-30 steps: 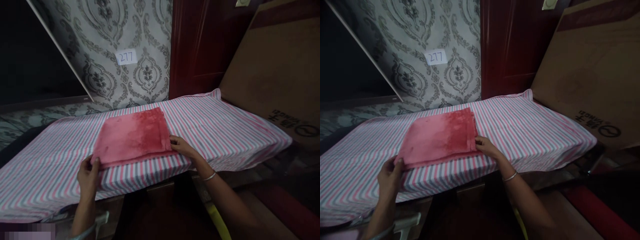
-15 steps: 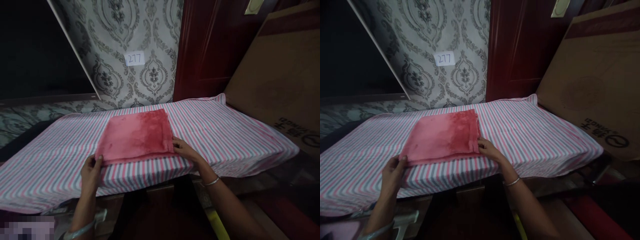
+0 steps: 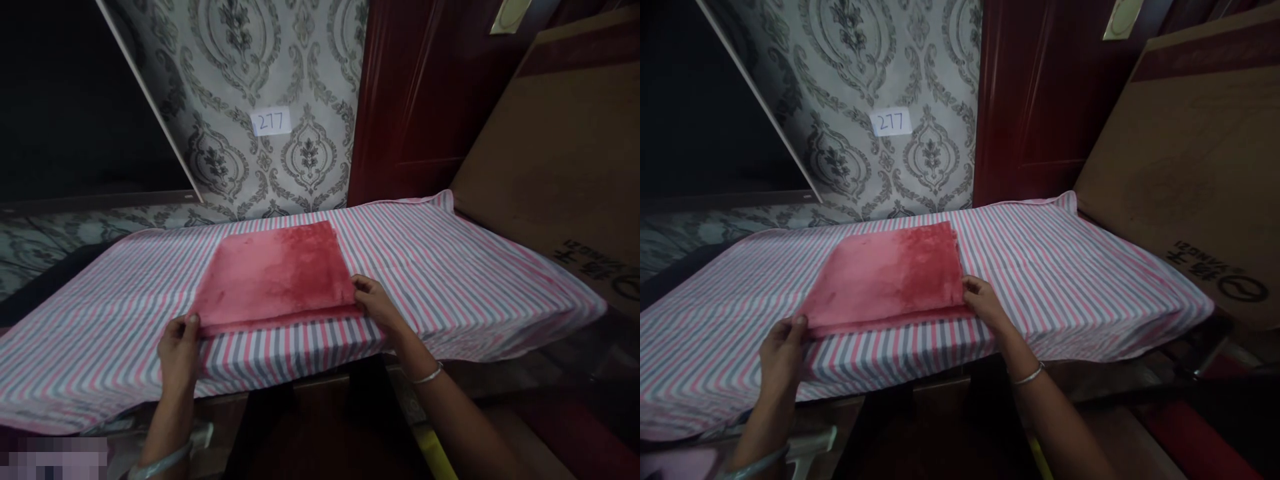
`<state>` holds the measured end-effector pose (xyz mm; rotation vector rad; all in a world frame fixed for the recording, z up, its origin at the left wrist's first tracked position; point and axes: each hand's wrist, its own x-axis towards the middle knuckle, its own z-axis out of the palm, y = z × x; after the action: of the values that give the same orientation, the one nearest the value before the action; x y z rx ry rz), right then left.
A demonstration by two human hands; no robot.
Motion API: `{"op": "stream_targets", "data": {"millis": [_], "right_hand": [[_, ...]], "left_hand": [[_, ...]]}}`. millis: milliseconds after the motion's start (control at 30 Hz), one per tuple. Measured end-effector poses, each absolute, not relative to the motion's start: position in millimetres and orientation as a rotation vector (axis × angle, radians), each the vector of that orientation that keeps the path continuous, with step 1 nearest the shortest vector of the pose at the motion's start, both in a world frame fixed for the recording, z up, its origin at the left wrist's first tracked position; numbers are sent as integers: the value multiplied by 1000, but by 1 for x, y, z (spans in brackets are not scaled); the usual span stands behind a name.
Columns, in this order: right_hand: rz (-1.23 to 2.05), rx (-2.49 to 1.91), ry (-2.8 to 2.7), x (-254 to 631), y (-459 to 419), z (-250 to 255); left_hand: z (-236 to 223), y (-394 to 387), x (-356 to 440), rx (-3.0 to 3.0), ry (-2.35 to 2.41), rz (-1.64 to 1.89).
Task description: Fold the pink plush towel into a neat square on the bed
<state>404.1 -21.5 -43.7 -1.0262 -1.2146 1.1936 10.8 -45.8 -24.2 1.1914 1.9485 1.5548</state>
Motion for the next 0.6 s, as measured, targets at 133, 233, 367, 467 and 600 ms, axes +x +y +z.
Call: {"op": "stream_targets", "data": {"millis": [133, 233, 367, 467, 600], "right_hand": [[1256, -1046, -1153, 409, -29, -46], [1237, -1026, -1168, 408, -31, -45], [1221, -979, -1203, 403, -31, -42], [1201, -911, -1231, 400, -31, -42], [1108, -979, -1158, 402, -31, -47]], "left_hand": [[-26, -45, 11, 1200, 2007, 1553], [-22, -47, 14, 1228, 1951, 1484], [-15, -52, 18, 1298, 1974, 1423], [-13, -51, 19, 1287, 2036, 1416], [-17, -47, 15, 1223, 2097, 1505]]}}
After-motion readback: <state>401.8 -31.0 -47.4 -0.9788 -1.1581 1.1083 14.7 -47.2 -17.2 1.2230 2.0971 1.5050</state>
